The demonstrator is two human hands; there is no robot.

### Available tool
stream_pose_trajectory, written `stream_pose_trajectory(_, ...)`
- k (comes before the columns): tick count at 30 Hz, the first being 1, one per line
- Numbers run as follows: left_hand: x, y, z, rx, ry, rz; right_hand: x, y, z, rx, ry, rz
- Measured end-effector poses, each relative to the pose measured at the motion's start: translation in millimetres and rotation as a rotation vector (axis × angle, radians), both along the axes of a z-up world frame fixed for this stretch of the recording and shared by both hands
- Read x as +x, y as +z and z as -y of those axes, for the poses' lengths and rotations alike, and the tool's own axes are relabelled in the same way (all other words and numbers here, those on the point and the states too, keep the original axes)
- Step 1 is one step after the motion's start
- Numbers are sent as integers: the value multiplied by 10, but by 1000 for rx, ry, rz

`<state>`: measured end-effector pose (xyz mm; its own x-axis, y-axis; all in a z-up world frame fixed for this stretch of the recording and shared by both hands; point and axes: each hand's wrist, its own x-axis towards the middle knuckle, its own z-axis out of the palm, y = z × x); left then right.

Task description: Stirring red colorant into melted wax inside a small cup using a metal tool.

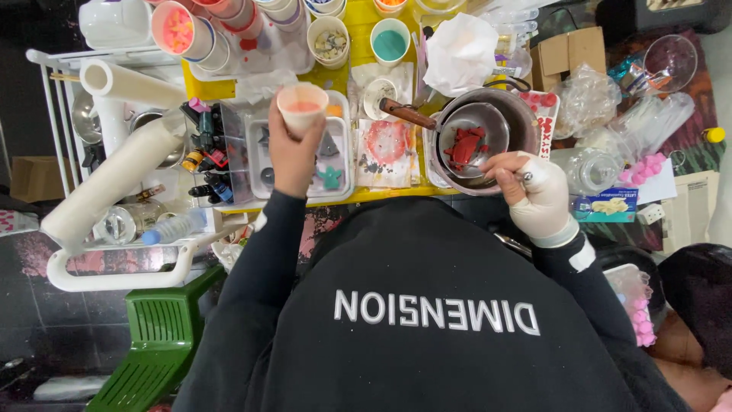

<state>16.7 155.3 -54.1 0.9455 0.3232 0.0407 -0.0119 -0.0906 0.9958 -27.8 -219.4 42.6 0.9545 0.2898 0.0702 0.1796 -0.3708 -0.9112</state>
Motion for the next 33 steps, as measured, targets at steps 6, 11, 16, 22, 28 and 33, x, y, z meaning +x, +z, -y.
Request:
stream_pose_trajectory(6, 500, -282, 81, 537, 35, -53, -104, -38, -88, 20, 39, 71)
stream_pose_trajectory(11, 605, -417, 199, 764, 60, -95, -173, -48, -114, -2, 6, 76)
stream_pose_trajectory(16, 659, -545, 220, 884, 65, -246, -222, -105, -43, 121, -31, 68)
stream_pose_trajectory(22, 640, -477, 235, 866, 57, -265, -135, -89, -32, 66, 17, 115)
stream_pose_trajectory(28, 291, -214, 324, 807, 62, 83, 87, -15, 12, -63, -17, 235)
stream_pose_trajectory(33, 30, 465, 596, 922, -83, 291, 224, 107, 152, -135, -21, 342)
